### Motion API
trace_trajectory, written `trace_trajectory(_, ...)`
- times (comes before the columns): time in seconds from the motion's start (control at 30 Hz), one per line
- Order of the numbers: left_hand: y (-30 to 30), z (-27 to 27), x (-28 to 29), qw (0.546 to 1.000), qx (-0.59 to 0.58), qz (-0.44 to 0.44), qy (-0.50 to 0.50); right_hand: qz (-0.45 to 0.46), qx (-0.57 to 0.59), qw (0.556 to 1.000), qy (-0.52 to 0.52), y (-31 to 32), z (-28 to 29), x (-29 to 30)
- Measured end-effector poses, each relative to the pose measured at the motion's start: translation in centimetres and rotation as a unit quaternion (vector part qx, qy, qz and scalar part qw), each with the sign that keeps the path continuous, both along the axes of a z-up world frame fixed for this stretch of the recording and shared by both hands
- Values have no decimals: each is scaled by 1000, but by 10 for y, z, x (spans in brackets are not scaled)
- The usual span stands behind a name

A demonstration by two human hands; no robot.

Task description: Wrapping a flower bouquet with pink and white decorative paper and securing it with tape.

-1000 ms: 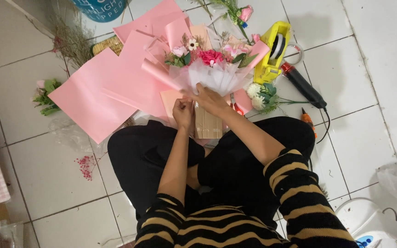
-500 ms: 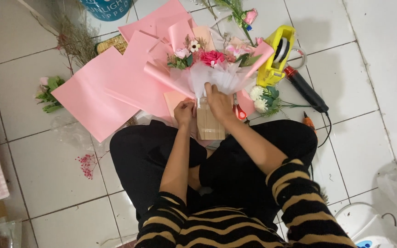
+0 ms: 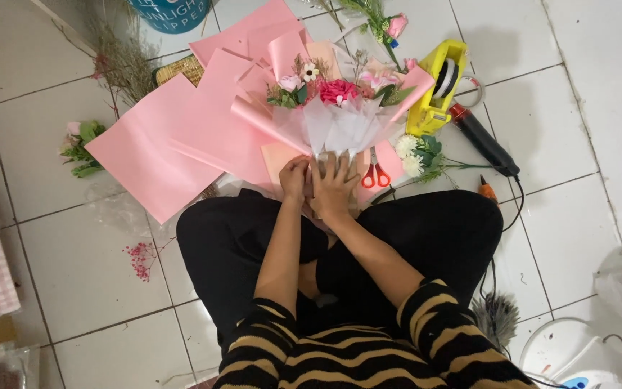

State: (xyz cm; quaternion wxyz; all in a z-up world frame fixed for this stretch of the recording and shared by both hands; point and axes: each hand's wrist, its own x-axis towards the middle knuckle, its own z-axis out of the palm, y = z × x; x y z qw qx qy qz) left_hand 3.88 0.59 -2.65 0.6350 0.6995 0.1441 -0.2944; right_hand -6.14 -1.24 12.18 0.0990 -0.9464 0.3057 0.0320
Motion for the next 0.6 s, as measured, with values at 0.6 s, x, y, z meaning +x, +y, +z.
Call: trace_trajectory(0.6, 5, 31, -15, 974, -219, 47, 28, 49, -41, 958, -281, -14, -29, -19)
